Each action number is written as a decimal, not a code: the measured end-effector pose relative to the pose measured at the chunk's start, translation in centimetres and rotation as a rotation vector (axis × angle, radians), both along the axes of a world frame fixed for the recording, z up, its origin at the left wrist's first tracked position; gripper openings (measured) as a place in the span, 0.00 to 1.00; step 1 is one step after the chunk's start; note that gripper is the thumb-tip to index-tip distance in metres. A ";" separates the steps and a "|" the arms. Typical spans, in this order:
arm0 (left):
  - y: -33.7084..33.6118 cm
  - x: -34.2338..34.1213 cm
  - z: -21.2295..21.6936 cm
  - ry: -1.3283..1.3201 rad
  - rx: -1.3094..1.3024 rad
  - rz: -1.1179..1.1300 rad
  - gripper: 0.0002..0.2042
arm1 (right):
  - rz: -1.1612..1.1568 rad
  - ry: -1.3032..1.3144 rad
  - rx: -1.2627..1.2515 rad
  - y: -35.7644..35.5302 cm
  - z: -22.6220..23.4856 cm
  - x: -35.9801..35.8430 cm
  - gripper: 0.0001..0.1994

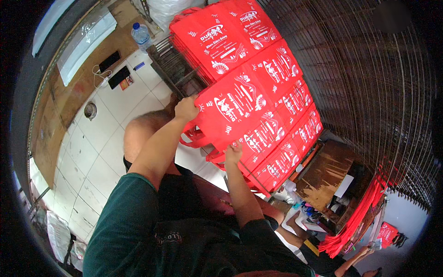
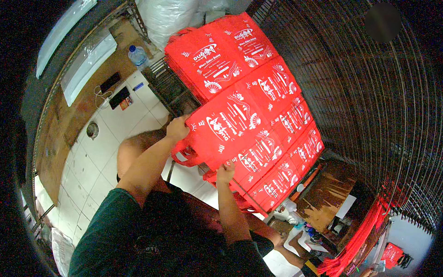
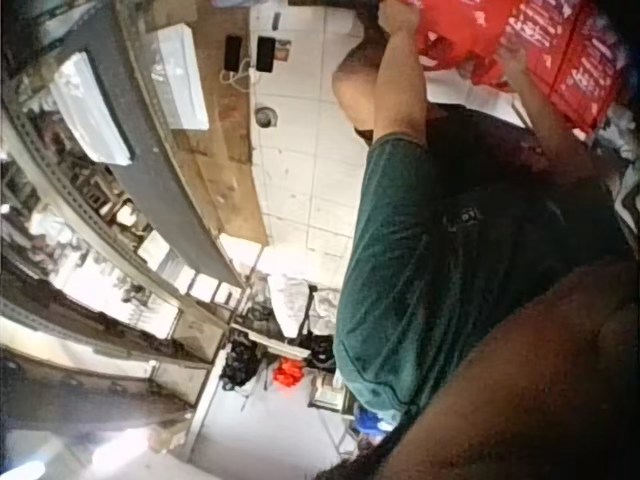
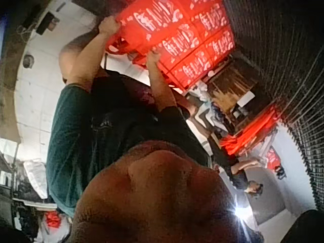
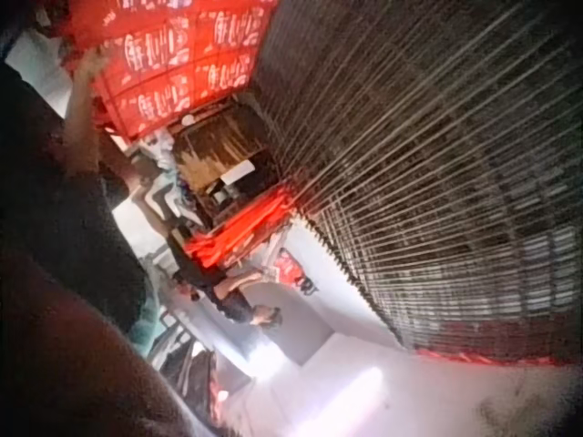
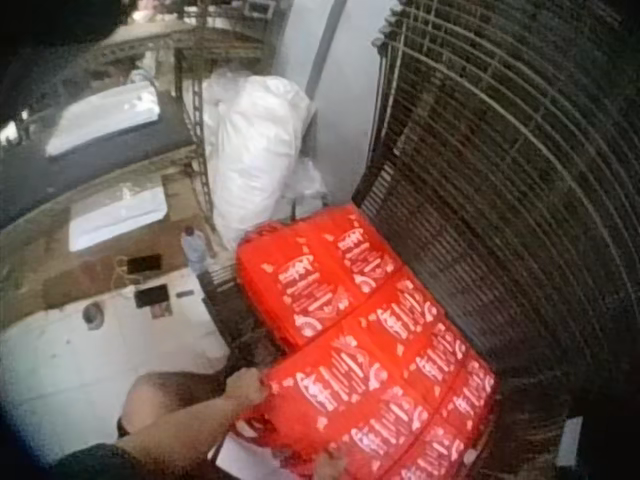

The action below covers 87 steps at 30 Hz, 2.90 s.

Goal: The person sits on the floor and repeatedly picks up red tote bags, folds them, and places them into a neat stack. The person handles the bags one at a time, aligning them to form a growing pile.

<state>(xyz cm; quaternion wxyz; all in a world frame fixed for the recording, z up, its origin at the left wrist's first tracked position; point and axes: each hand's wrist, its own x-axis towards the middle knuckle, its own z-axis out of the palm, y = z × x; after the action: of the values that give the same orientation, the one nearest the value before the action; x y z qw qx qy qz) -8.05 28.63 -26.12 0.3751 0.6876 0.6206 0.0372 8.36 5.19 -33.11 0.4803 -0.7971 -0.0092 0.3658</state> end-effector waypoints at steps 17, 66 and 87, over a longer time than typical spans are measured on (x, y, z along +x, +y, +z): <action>0.2 0.4 0.9 0.052 0.127 -0.008 0.14 | -0.041 -0.031 -0.011 1.6 0.7 -0.5 0.21; -24.2 -0.6 16.5 -0.695 -1.049 -0.110 0.12 | -0.001 0.005 0.367 -20.5 20.3 1.8 0.12; -34.1 1.8 14.2 -0.036 -0.404 -1.217 0.22 | 0.165 -0.140 0.128 -22.3 13.1 4.4 0.13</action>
<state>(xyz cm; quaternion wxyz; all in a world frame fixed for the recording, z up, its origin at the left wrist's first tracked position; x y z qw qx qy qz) -6.24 -5.45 -11.94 0.4617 0.8318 0.1075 -0.2886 12.79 -17.10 -19.97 0.4967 -0.7849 -0.1316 0.3464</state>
